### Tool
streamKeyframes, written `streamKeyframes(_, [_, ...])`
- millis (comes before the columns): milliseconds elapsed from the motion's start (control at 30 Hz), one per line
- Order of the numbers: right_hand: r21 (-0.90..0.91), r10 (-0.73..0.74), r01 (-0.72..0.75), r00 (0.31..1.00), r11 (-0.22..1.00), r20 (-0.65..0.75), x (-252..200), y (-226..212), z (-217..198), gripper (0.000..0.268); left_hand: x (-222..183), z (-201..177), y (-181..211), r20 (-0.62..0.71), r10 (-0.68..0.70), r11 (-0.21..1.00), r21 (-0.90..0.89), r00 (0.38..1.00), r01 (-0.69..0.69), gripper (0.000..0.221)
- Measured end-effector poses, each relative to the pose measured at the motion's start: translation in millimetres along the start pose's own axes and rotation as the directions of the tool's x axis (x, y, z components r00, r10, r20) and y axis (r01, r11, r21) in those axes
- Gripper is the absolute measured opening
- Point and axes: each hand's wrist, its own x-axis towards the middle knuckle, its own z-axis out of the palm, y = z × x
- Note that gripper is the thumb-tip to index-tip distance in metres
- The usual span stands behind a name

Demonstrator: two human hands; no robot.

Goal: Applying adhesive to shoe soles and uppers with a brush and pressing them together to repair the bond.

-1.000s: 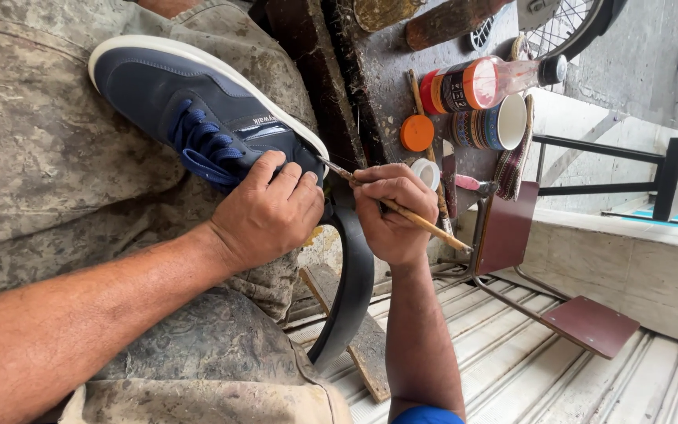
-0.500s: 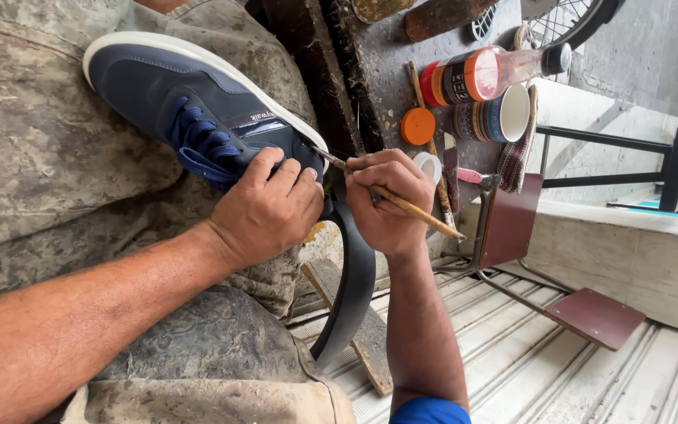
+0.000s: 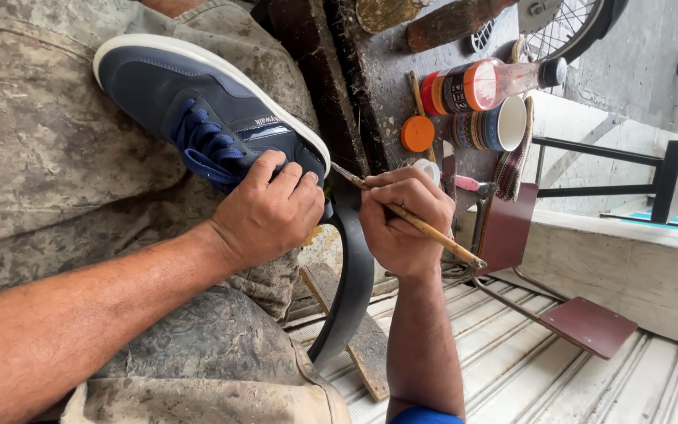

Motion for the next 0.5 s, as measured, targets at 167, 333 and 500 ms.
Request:
streamKeyframes(167, [0.066,-0.045,0.046,0.999,0.997,-0.014,-5,1,7,0.015,-2,2,0,-0.009,-0.002,1.0,-0.01,1.0,0.002,0.012])
streamKeyframes(333, [0.042,-0.12,0.122,0.992,0.992,-0.039,-11,10,21,0.015,0,3,1,-0.017,-0.009,1.0,-0.003,1.0,0.009,0.011])
streamKeyframes(500, [0.067,-0.214,0.217,0.976,0.974,-0.05,-7,12,37,0.015,5,-3,0,-0.021,-0.015,1.0,-0.015,1.0,0.015,0.009])
